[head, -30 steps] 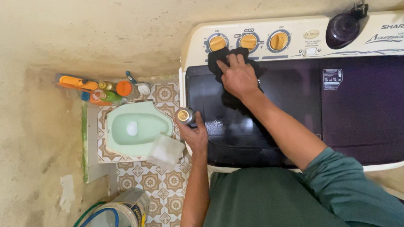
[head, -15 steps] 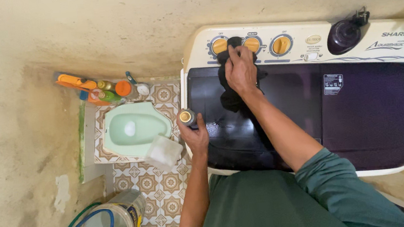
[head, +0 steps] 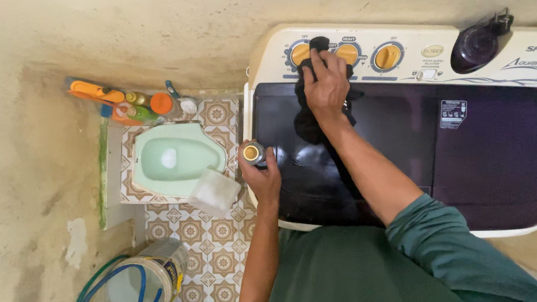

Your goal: The person wipes the exterior surfaces and control knobs of a twin-tub washing machine with a cloth after applying a liquid from a small bottle.

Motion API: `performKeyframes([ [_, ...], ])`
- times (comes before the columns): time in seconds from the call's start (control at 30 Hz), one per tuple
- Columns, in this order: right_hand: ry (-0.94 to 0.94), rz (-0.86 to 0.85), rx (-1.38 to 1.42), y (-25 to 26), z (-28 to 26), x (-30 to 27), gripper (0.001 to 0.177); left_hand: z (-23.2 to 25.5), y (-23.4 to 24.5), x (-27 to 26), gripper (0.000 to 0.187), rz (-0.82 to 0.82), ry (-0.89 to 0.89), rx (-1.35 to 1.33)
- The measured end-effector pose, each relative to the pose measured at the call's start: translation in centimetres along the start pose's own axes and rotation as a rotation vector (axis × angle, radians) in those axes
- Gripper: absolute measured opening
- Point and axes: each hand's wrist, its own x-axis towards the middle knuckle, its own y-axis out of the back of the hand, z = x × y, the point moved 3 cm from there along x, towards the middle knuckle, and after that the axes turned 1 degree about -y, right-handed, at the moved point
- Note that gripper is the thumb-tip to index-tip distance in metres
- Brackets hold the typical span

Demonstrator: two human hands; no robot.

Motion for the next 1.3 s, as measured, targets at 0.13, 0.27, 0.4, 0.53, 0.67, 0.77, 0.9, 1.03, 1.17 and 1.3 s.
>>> performKeyframes([
  [0.13,0.164,0.077,-0.016,0.6,0.2,0.3,0.033,-0.3,-0.2,-0.1,0.056,-0.015,0.045,-0.01],
  [0.27,0.291,0.047,-0.003,1.4,-0.4,0.2,0.025,-0.5,-0.2,0.0,0.056,-0.008,-0.009,-0.01],
  [0.4,0.144,0.025,0.132,1.1,0.2,0.1,0.025,-0.7,-0.5,-0.3,0.056,-0.014,0.027,-0.06],
  [0.53,-0.058,0.064,0.231,0.7,1.5,-0.7,0.029,-1.0,-0.4,-0.2,0.057,-0.021,0.051,-0.037],
  [0.67,-0.116,-0.006,0.294,0.1,2.9,-0.9,0.037,-0.9,-0.3,-0.2,0.056,-0.012,0.023,0.006],
  [0.77,-0.083,-0.006,0.203,-0.6,2.8,-0.7,0.046,-0.9,-0.4,-0.1,0.056,-0.016,0.016,0.0],
  [0.9,-0.219,-0.004,0.096,-1.9,1.3,0.0,0.047,-0.9,-0.6,-0.3,0.056,-0.028,0.049,-0.037],
  [1.03,-0.213,-0.014,0.13,-0.9,0.3,1.0,0.034,-1.0,-0.6,0.0,0.056,-0.022,0.033,-0.006],
  [1.17,-0.076,0.02,0.13,0.0,-0.3,1.4,0.026,-0.7,-0.4,-0.1,0.055,-0.023,0.01,0.019],
  [1.3,0.109,-0.005,0.131,0.6,-0.5,1.3,0.021,-0.5,-0.7,0.3,0.056,-0.027,-0.001,0.009],
])
